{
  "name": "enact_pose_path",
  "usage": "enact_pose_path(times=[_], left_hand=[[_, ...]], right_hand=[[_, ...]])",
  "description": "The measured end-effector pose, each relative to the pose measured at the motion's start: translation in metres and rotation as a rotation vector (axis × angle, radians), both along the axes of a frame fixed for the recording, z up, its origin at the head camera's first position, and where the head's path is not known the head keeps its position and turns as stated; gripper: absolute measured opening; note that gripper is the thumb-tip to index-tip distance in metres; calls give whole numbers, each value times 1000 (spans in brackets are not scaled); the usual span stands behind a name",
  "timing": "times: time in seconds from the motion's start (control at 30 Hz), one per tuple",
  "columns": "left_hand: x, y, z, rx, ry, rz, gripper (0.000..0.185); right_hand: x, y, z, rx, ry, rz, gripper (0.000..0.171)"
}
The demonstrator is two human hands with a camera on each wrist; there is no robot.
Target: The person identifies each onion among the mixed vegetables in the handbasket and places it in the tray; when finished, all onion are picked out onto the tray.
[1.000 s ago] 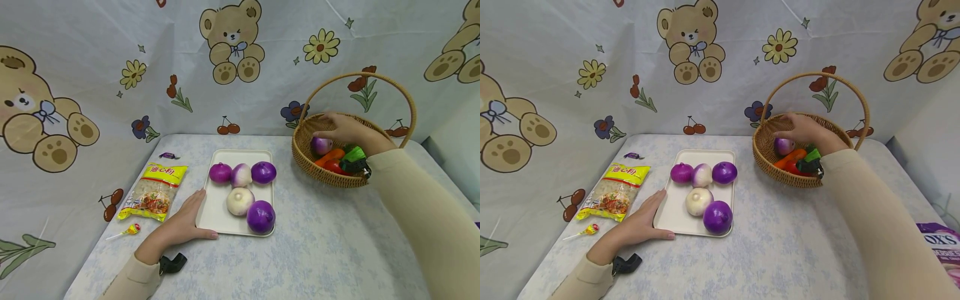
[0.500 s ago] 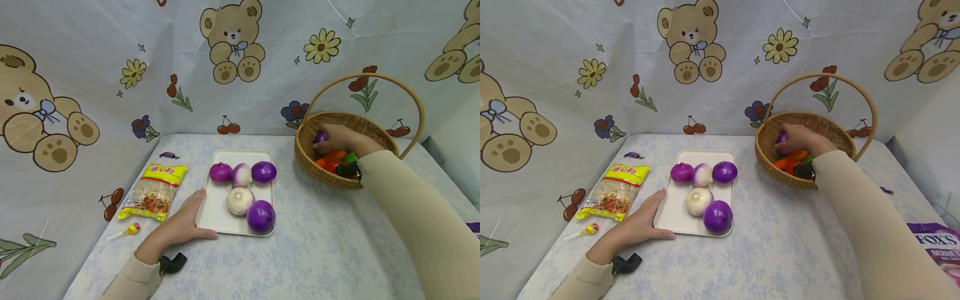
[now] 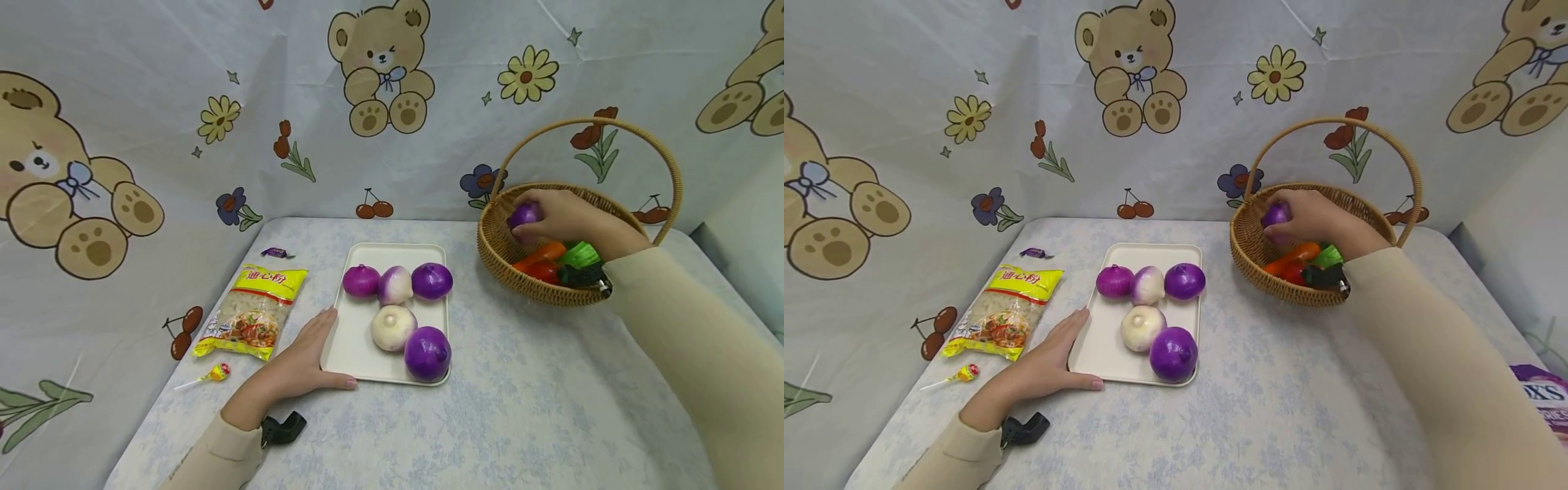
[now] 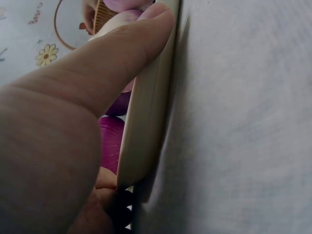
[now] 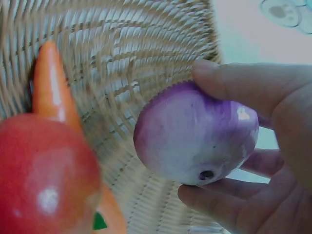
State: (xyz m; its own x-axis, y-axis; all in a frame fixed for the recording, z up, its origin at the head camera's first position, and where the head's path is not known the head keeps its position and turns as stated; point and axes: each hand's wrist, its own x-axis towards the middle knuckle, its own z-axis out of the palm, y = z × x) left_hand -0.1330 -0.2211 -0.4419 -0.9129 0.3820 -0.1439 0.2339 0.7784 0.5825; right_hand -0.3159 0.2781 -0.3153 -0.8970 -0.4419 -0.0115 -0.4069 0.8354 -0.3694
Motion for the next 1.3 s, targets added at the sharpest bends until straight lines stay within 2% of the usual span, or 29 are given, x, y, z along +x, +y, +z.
enact_pose_path(times=[0.33, 0.5, 0.63, 0.77, 0.87, 1.07, 1.3], left_hand=[[0, 1, -3, -10, 7, 3, 141], [0, -1, -3, -3, 4, 7, 142], [0, -1, -3, -2, 2, 7, 141], [0, 0, -2, -3, 3, 5, 140], [0, 1, -2, -4, 2, 4, 141], [-1, 2, -2, -12, -1, -1, 142], [0, 1, -1, -9, 14, -8, 142]], right_hand=[[51, -18, 43, -94, 56, 50, 64], [76, -43, 50, -191, 91, 118, 60], [89, -67, 34, -240, 114, 205, 59], [97, -91, 3, -282, 140, 334, 58], [102, -107, -21, -290, 132, 392, 57], [111, -128, -56, -272, 82, 362, 57], [112, -141, -74, -251, 81, 348, 64]])
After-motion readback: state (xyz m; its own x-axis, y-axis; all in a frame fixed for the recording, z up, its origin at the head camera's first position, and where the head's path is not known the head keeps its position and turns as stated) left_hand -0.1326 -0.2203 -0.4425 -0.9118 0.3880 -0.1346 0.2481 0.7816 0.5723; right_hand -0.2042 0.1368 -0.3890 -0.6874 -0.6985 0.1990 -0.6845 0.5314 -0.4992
